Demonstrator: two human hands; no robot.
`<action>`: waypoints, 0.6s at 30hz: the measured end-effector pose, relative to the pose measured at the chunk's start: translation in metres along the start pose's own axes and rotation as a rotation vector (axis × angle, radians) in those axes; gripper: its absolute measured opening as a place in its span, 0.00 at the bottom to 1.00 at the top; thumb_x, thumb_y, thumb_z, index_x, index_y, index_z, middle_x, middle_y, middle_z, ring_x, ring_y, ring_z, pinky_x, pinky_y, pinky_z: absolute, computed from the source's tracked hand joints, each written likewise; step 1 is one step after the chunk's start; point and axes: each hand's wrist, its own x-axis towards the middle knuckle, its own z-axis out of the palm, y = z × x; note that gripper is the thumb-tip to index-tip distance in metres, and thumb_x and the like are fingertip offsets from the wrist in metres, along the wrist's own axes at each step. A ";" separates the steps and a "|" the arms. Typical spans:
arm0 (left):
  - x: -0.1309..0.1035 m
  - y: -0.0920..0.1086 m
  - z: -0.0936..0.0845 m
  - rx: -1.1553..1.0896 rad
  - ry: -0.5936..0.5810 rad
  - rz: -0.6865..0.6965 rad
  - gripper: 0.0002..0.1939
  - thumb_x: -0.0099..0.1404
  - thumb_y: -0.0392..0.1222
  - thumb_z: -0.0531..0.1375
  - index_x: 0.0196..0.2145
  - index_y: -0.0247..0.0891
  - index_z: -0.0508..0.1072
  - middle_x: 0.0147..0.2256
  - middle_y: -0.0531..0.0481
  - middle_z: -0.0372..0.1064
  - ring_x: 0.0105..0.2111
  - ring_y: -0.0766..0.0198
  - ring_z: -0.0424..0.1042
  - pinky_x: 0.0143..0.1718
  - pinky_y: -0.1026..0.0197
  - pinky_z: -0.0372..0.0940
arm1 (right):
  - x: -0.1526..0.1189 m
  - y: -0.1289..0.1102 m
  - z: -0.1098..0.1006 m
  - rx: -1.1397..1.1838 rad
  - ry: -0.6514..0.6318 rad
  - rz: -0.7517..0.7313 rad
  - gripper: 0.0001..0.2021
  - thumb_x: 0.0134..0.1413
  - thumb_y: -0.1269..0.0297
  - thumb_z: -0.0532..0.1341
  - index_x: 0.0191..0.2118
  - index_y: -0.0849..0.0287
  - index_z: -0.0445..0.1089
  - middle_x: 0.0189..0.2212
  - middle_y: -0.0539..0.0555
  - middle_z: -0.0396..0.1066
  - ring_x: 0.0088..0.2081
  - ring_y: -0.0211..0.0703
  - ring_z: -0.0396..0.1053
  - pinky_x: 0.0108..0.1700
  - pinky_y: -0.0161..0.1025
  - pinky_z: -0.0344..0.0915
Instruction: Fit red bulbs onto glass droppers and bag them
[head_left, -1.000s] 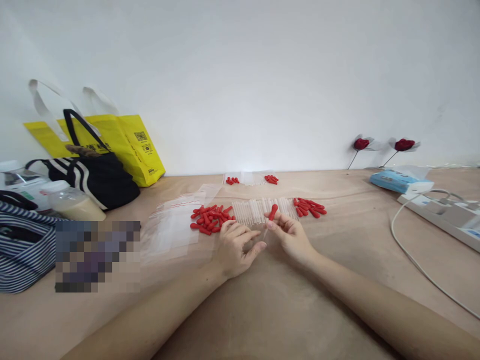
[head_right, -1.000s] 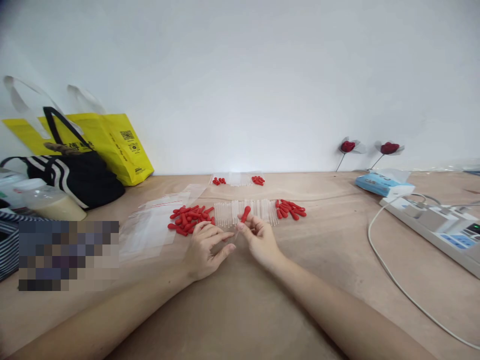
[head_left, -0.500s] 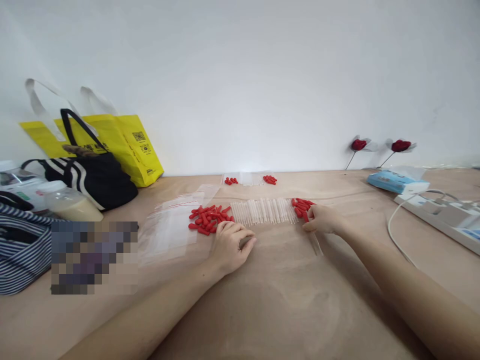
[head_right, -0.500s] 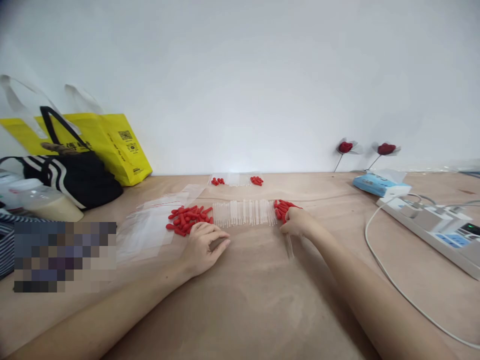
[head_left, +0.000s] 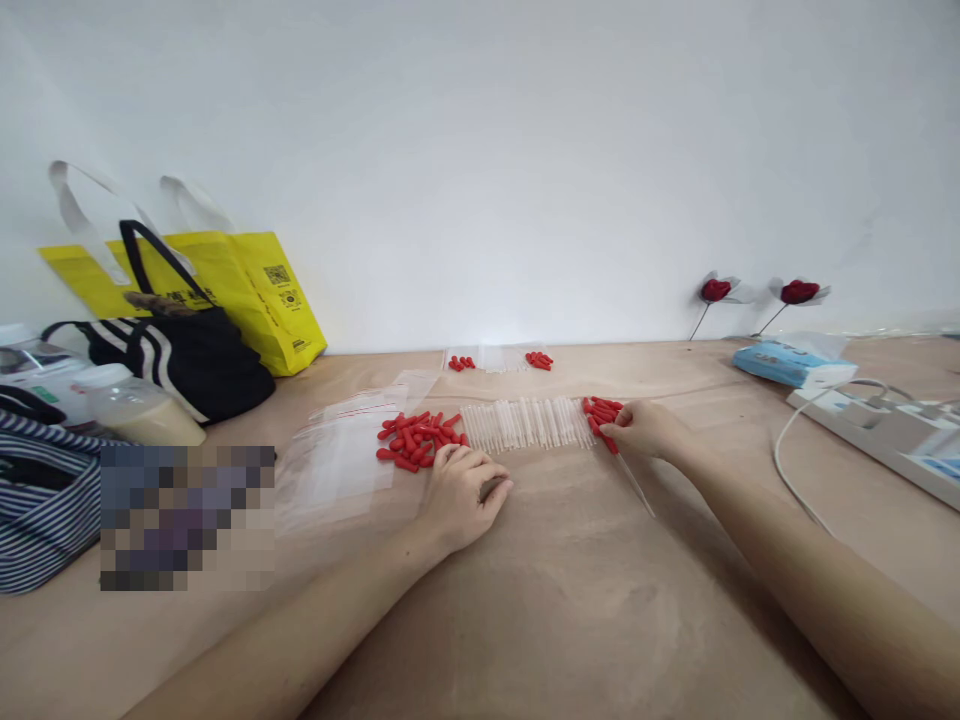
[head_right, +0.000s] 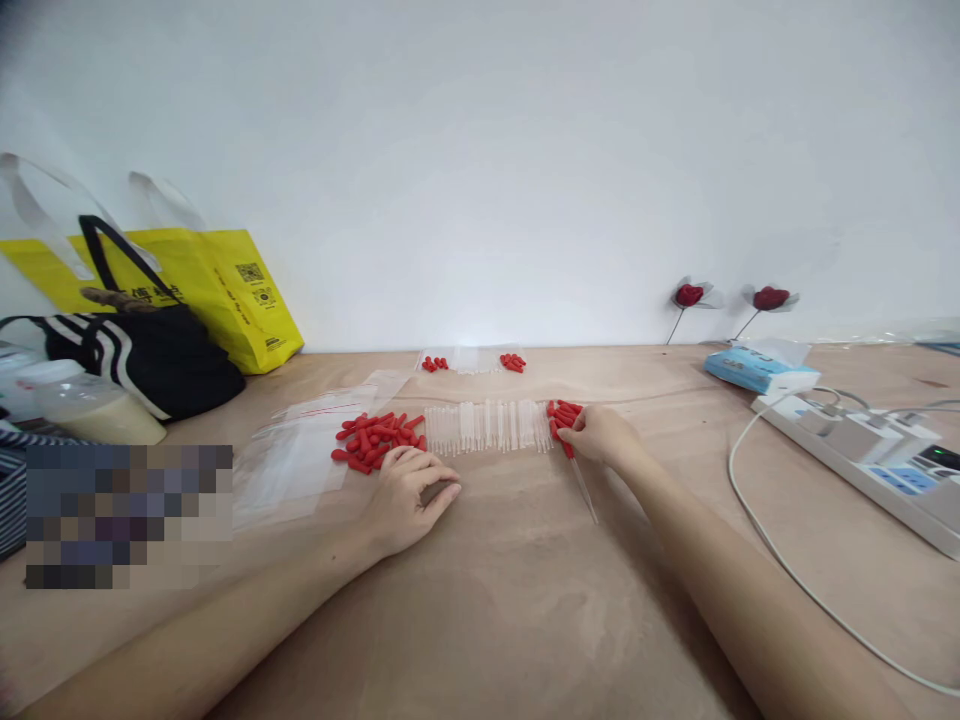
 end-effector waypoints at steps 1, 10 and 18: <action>0.000 0.000 0.000 -0.001 -0.001 0.000 0.05 0.57 0.39 0.56 0.28 0.42 0.72 0.28 0.54 0.71 0.32 0.62 0.67 0.43 0.52 0.51 | 0.001 0.000 0.001 -0.001 0.033 0.009 0.13 0.42 0.56 0.57 0.16 0.57 0.68 0.16 0.52 0.66 0.22 0.40 0.64 0.23 0.34 0.51; 0.000 0.001 -0.001 -0.006 -0.010 0.000 0.05 0.56 0.38 0.56 0.28 0.42 0.72 0.28 0.54 0.71 0.32 0.62 0.66 0.44 0.51 0.51 | 0.004 0.004 0.008 0.010 0.115 0.022 0.13 0.43 0.57 0.57 0.16 0.57 0.69 0.15 0.53 0.67 0.21 0.41 0.65 0.22 0.34 0.51; -0.002 0.000 0.001 0.028 0.009 -0.015 0.05 0.57 0.39 0.56 0.28 0.42 0.72 0.29 0.54 0.71 0.32 0.62 0.66 0.39 0.54 0.53 | 0.001 0.000 0.008 0.031 0.116 0.024 0.14 0.44 0.60 0.55 0.15 0.58 0.67 0.15 0.53 0.66 0.21 0.41 0.65 0.22 0.34 0.51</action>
